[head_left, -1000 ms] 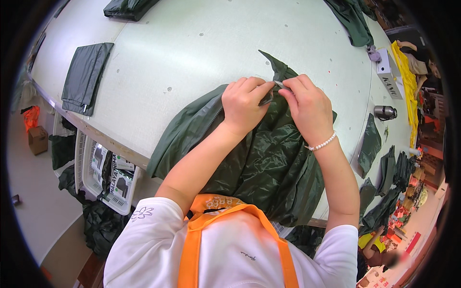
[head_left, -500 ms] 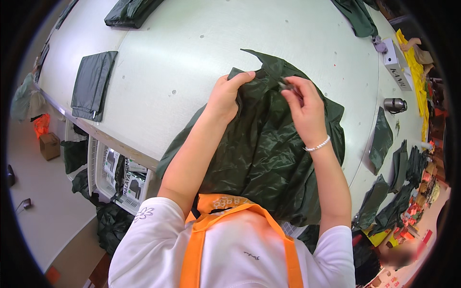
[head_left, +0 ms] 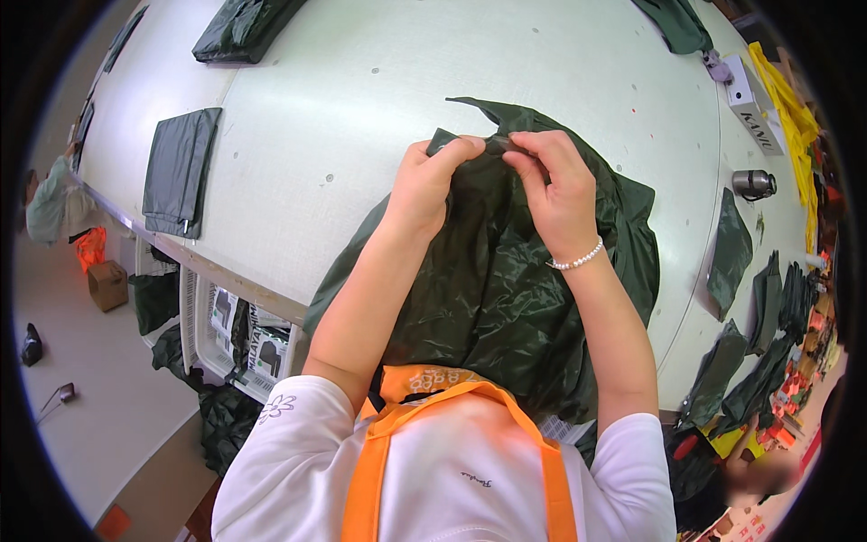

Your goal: The person folds a dark green jacket on a white table, aligns the edges, and secures it with a rubber band. The person then places the folded jacket into a white basket and repeats the process with another jacket.

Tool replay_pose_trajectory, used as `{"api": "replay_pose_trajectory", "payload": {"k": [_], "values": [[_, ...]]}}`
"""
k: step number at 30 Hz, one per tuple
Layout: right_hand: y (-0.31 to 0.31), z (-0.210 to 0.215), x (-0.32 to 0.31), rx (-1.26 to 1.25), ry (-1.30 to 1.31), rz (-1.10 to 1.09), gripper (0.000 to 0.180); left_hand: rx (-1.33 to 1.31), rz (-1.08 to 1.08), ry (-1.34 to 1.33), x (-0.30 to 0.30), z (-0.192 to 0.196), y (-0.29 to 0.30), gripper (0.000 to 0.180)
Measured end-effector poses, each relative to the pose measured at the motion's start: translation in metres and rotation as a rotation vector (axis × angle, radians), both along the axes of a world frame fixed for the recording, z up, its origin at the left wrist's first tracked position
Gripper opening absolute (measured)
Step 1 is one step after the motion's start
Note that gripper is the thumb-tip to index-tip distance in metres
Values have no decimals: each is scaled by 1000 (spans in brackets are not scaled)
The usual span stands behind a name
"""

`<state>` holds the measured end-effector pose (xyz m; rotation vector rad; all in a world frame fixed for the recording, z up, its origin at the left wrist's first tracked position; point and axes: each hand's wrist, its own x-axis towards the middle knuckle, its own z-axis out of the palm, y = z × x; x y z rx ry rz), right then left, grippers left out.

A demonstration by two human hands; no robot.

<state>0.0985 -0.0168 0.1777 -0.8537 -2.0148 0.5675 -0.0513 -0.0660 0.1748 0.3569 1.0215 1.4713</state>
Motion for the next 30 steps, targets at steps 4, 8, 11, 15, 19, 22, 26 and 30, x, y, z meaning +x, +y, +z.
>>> {"api": "replay_pose_trajectory", "payload": {"k": [4, 8, 11, 15, 19, 22, 26, 30], "values": [[-2, 4, 2, -96, 80, -15, 21, -25, -10, -24, -1, 3, 0, 14], [2, 5, 4, -44, 49, 34, 20, -35, -13, -12, -3, 4, 1, 15], [6, 8, 2, 19, 13, 45, 19, -42, -42, 31, -3, 7, -1, 15], [11, 2, 6, 131, 10, 9, 16, -25, 33, 105, 3, 0, 2, 18], [5, -14, 20, -37, 114, -20, 23, -27, 170, 138, -5, -8, 14, 26], [-1, -34, 74, -226, 116, -227, 28, 68, 309, 743, -17, -32, 25, 39], [3, -92, 203, -279, -70, -777, 34, 69, 243, 936, -17, -38, 12, 42], [0, -134, 309, -569, -321, -963, 32, 84, -69, 862, 50, -53, 12, 31]]}}
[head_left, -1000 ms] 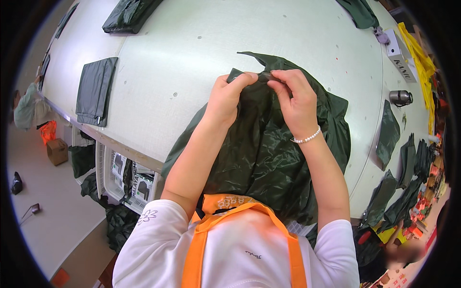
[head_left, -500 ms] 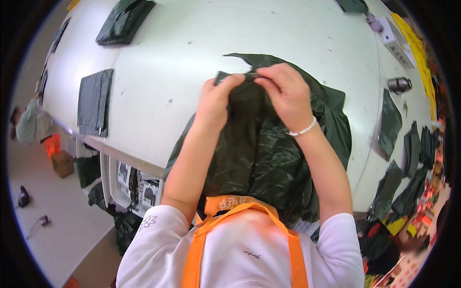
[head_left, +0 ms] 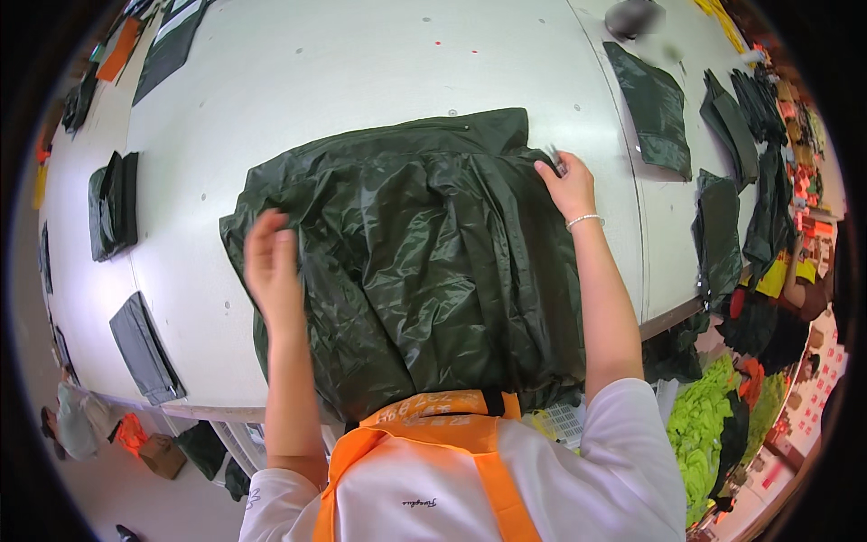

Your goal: The person folds a dark green jacket on a white table, aligns the edges, and secures it with a rubber band. The person then places the folded jacket into a white basket and repeats the process with another jacket.

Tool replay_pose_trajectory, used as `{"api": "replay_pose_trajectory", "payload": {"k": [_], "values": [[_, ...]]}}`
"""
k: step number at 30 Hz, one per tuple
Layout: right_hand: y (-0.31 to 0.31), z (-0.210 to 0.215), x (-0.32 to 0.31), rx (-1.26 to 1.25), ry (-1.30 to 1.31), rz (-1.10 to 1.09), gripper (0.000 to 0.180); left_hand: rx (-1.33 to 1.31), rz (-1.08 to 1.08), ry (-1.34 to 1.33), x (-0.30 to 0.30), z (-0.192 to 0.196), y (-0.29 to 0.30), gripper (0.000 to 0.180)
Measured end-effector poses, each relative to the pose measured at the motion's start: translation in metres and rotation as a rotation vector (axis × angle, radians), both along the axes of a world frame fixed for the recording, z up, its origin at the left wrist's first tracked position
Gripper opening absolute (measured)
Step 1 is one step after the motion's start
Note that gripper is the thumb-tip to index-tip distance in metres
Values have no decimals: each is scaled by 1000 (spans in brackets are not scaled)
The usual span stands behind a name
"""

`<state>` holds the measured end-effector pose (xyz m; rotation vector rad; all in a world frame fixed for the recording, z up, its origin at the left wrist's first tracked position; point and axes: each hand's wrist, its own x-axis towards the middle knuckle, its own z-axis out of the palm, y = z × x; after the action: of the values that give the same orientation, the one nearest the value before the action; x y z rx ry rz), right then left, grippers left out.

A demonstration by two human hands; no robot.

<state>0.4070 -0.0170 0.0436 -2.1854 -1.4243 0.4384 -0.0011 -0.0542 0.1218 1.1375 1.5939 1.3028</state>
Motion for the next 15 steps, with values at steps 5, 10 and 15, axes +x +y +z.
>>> {"api": "replay_pose_trajectory", "payload": {"k": [5, 10, 15], "values": [[1, -5, 7, 51, 744, -12, 18, -280, -564, 39, 114, -33, -1, 35], [-11, -5, 20, 50, 913, -34, 25, -294, -769, 248, 179, -64, -11, 49], [-39, -37, 104, 250, 62, -276, 34, -372, -738, 496, 194, -63, -20, 72]]}}
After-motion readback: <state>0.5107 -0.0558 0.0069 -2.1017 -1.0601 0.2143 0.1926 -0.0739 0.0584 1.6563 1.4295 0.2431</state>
